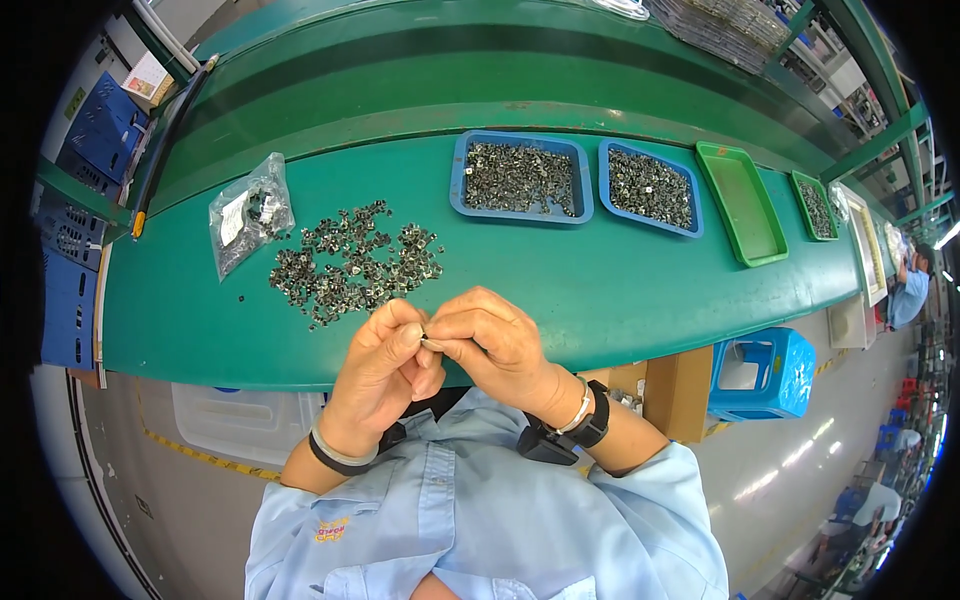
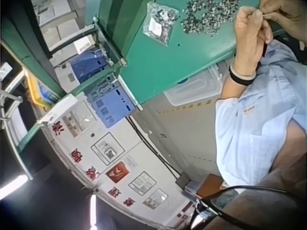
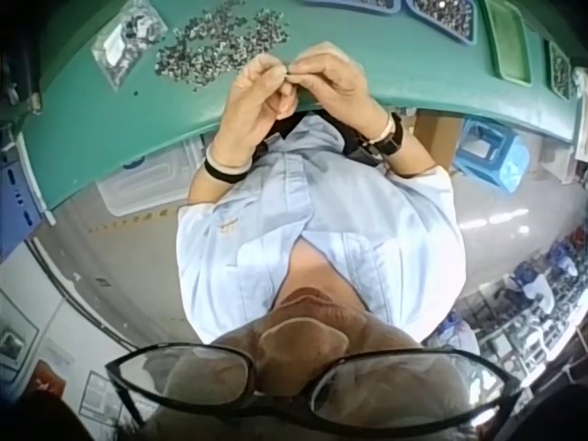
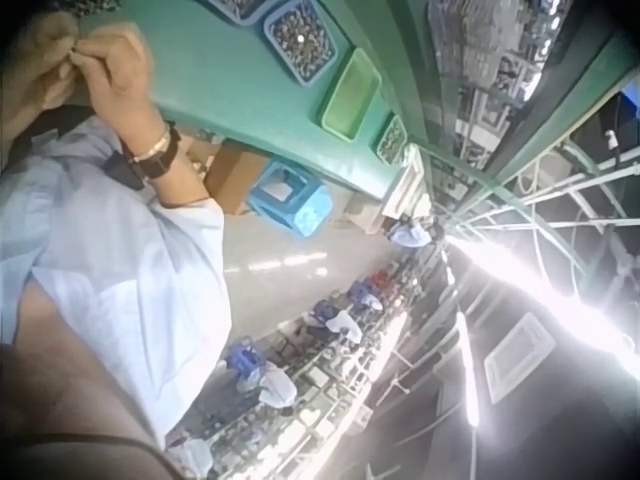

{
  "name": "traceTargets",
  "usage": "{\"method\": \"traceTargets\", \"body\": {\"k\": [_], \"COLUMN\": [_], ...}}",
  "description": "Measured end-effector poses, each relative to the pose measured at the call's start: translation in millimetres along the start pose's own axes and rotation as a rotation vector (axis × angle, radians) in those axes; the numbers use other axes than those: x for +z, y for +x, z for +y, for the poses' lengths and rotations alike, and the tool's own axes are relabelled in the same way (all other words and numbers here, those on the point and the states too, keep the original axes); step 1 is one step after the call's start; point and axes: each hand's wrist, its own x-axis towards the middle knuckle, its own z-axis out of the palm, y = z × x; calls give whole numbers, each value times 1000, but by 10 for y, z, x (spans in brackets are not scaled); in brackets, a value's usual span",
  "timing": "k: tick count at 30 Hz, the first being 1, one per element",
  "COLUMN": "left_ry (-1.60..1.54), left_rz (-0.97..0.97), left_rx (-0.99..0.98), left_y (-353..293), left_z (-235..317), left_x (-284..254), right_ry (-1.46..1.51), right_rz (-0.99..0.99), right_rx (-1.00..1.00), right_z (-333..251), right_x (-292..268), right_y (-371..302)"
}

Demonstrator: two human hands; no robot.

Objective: The person picks up small metal components from a pile on the table, joins them together by hand, and places the assembled pieces into a blue tray.

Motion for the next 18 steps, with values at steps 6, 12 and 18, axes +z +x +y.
{"method": "traceTargets", "body": {"k": [6,12,18], "left_ry": [18,51,105], "left_rz": [46,2,19], "left_rx": [-12,-24,-25], "left_y": [-4,18,37], "left_z": [17,12,85], "left_x": [41,-10,52], "right_ry": [11,-17,-62], "right_rz": [13,-4,-55], "right_rx": [57,52,31], "right_z": [10,11,0], "right_x": [6,-14,-143], "right_y": [-8,-10,99]}}
